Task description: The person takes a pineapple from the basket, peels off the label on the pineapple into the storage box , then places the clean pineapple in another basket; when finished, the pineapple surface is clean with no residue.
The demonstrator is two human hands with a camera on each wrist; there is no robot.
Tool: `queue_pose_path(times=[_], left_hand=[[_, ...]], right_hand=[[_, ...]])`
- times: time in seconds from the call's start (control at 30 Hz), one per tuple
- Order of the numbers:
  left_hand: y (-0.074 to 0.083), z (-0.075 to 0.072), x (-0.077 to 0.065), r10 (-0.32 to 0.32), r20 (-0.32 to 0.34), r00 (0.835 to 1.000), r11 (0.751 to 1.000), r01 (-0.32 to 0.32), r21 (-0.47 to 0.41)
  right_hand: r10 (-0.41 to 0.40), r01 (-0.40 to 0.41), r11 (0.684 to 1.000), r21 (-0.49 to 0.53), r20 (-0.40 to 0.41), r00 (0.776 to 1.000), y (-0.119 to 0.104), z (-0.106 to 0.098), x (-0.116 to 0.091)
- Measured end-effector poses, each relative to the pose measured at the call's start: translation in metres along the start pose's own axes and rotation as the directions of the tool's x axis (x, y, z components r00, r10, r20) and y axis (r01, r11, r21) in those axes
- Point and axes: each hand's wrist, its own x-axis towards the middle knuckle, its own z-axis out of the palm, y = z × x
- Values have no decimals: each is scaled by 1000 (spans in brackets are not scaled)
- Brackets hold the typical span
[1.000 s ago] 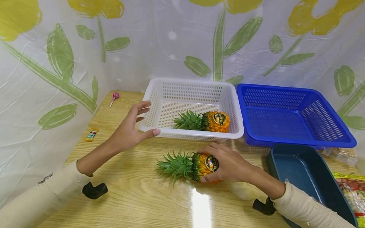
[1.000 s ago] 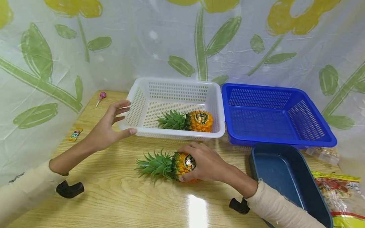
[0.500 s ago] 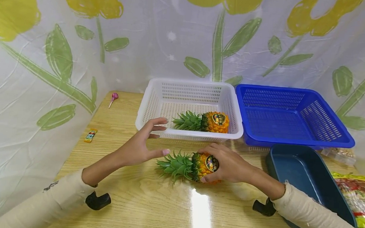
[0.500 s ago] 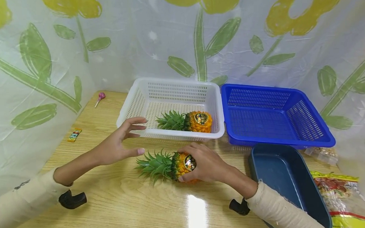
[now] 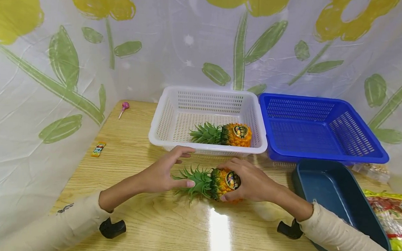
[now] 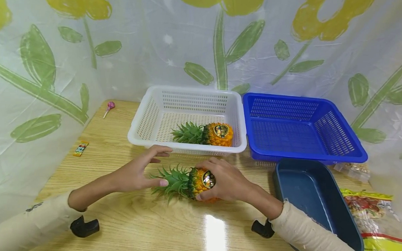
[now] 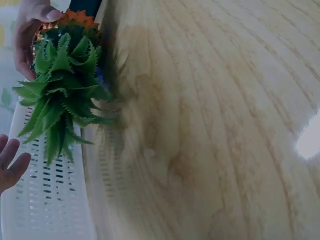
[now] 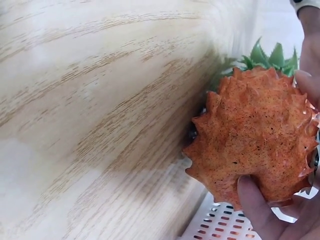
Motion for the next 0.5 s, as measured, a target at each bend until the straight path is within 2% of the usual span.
queue_pose_path(times=[0.17,0.5], left_hand=[[-2,8,0,-30,9,1000,998,29,60],[-7,24,0,-108,74,991,990,100,97]], right_hand=[[9,-9,1000,3,2,1000,-1,0,0],[18,-18,1000,11,9,1000,0,0,0]])
